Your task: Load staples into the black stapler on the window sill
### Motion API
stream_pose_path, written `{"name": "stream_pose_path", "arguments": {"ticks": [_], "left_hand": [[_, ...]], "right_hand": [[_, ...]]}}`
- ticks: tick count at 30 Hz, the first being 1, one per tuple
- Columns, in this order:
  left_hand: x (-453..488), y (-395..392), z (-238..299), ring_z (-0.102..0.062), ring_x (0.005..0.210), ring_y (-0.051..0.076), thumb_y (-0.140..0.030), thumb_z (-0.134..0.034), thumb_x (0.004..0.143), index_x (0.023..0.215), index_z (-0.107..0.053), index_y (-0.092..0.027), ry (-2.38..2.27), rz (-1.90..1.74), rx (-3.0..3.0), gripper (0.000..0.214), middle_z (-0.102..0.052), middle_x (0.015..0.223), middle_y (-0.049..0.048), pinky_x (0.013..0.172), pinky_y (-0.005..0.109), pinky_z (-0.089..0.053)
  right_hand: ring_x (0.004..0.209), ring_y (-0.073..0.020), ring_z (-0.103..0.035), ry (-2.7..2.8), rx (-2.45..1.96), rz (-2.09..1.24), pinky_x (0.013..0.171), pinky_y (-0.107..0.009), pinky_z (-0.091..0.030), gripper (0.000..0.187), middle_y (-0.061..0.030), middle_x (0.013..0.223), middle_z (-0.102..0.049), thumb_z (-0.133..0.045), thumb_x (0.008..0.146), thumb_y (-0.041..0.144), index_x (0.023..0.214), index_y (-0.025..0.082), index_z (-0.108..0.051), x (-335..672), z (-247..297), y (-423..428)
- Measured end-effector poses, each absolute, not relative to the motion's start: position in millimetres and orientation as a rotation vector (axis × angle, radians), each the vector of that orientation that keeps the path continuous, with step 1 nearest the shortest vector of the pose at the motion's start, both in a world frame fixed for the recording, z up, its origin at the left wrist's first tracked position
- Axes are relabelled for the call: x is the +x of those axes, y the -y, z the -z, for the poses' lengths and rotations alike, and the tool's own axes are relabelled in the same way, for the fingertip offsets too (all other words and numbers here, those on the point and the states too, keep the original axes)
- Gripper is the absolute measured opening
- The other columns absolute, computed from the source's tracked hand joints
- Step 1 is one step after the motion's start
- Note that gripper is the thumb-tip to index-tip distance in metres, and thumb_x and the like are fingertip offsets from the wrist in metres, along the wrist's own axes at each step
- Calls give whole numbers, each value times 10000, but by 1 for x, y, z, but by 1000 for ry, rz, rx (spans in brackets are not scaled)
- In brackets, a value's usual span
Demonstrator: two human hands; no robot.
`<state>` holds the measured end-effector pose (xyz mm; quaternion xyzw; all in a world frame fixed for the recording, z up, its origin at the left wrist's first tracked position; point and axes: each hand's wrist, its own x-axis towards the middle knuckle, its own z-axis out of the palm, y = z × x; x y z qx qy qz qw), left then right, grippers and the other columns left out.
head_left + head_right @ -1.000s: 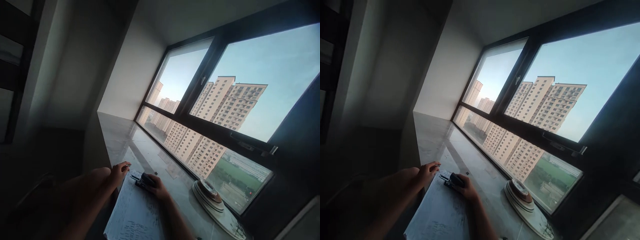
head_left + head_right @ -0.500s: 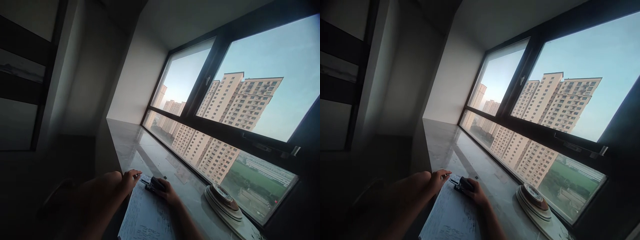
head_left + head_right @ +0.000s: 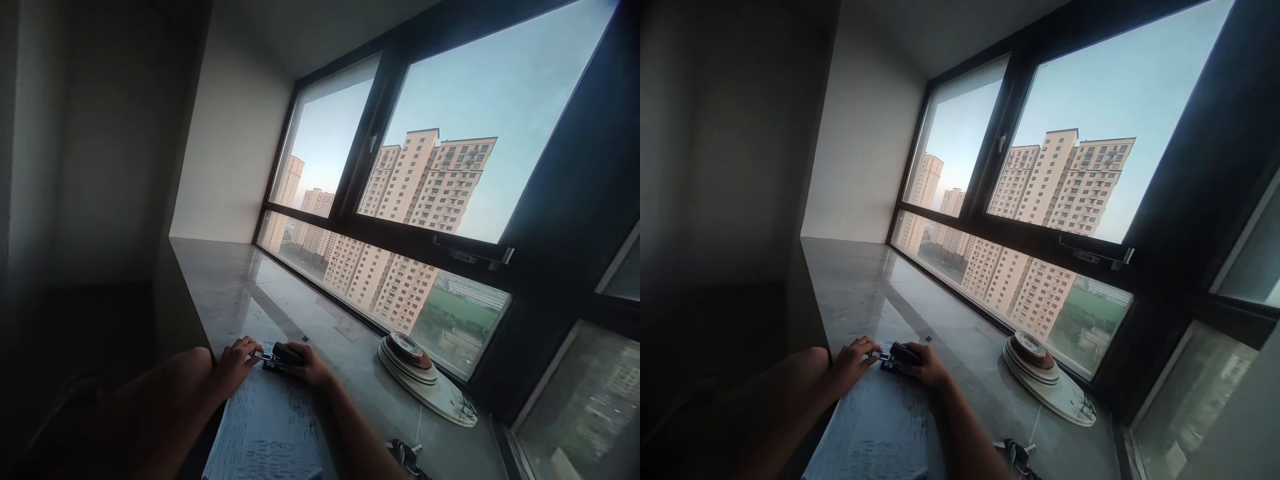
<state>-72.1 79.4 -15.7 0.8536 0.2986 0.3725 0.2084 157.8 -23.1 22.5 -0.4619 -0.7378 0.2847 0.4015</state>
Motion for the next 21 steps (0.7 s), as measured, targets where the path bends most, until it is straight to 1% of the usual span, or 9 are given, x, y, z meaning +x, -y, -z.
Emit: {"name": "stream_pose_path", "arguments": {"ticks": [5, 10, 16, 21], "left_hand": [[-70, -85, 18, -603, 1075, 209, -253, -532, 904, 1001, -682, -274, -883, -1002, 2378, 180, -662, 1096, 25, 891, 319, -431], [-70, -82, 16, -591, 1095, 217, -257, -525, 906, 976, -679, -274, -945, -993, 2399, 170, -657, 1100, 25, 887, 334, -407], [-76, -75, 10, -595, 1067, 214, -245, -523, 904, 994, -691, -288, -891, -993, 2386, 195, -657, 1085, 20, 848, 330, -391], [-79, -69, 8, -594, 1051, 209, -220, -588, 868, 967, -737, -310, -930, -1027, 2349, 200, -670, 1044, 20, 862, 327, -373]], "right_hand": [[916, -217, -612, 1860, -1135, -774, 819, -318, -484, 527, -35, 1049, -685, -757, 764, 419, 1231, 205, -636, 161, -19, 20], [908, -220, -609, 1871, -1155, -752, 808, -320, -484, 503, -32, 1028, -686, -752, 768, 422, 1208, 204, -645, 161, -20, 20], [941, -236, -610, 1875, -1179, -731, 834, -339, -486, 514, -43, 1068, -682, -737, 787, 435, 1235, 207, -634, 156, -26, 25], [900, -233, -617, 1880, -1224, -714, 798, -333, -490, 491, -38, 1025, -684, -725, 796, 445, 1220, 214, -640, 151, -26, 26]]}}
